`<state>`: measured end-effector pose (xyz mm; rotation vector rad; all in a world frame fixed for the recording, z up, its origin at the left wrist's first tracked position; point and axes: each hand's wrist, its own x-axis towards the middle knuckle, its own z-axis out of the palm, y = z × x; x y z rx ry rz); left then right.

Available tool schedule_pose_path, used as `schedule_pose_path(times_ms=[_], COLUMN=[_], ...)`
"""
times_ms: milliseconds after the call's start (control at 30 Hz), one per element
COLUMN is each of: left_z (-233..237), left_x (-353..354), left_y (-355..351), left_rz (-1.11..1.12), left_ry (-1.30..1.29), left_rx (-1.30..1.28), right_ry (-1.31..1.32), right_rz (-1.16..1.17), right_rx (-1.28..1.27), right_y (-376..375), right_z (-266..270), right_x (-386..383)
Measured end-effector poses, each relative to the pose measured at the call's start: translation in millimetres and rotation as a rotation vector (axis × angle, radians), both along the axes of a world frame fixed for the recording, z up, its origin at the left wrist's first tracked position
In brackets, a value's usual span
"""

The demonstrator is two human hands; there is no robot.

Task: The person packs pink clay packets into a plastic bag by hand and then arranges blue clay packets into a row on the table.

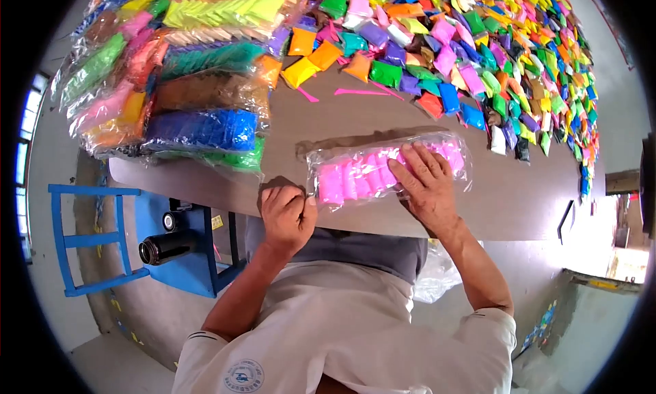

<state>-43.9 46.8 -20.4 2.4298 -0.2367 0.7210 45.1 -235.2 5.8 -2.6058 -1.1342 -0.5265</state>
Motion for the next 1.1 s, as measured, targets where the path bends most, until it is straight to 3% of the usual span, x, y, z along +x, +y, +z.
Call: schedule_pose_path(times_ms=[167, 300, 400, 433, 533, 667, 767, 867, 900, 1100], left_z=[8.4, 6.5, 6.4, 5.7, 2.5, 1.3, -0.8, -3.0, -5.8, -1.0], left_x=[-2.6, -2.8, 0.2, 0.5, 0.7, -0.6, 0.7, -0.6, -1.6, -3.2], left_y=[3.9, 3.2, 1.0, 0.4, 1.6, 1.6, 2.7, -0.4, -2.1, 4.1], left_rz=[-0.031, -0.03, -0.012, -0.004, -0.015, -0.013, -0.02, -0.024, -0.018, 0.017], left_ry=[0.048, 0.031, -0.02, -0.039, -0.052, -0.05, -0.076, -0.114, -0.145, -0.155], left_rx=[-0.073, -0.082, -0.055, -0.045, -0.046, -0.038, -0.031, -0.026, -0.017, -0.024], right_ry=[-0.001, 0.605, 1.087, 1.138, 0.851, 0.824, 0.913, 0.564, 0.669, 0.557], right_rz=[-0.021, -0.132, -0.006, 0.042, -0.131, -0.287, -0.098, -0.03, -0.065, -0.096], right_rx=[0.12, 0.083, 0.02, 0.105, 0.045, 0.075, 0.126, -0.113, -0.137, -0.195], right_y=[12.1, 20.8, 21.9, 23.4, 32.5, 31.7, 24.0, 25.6, 31.2, 49.8], right_z=[32.2, 84.7, 78.7, 62.5, 36.4, 44.5, 70.2, 66.5, 71.0, 63.1], right_x=[25.5, 38.2, 71.4, 77.3, 79.2, 74.2, 56.5, 37.6, 32.3, 30.7])
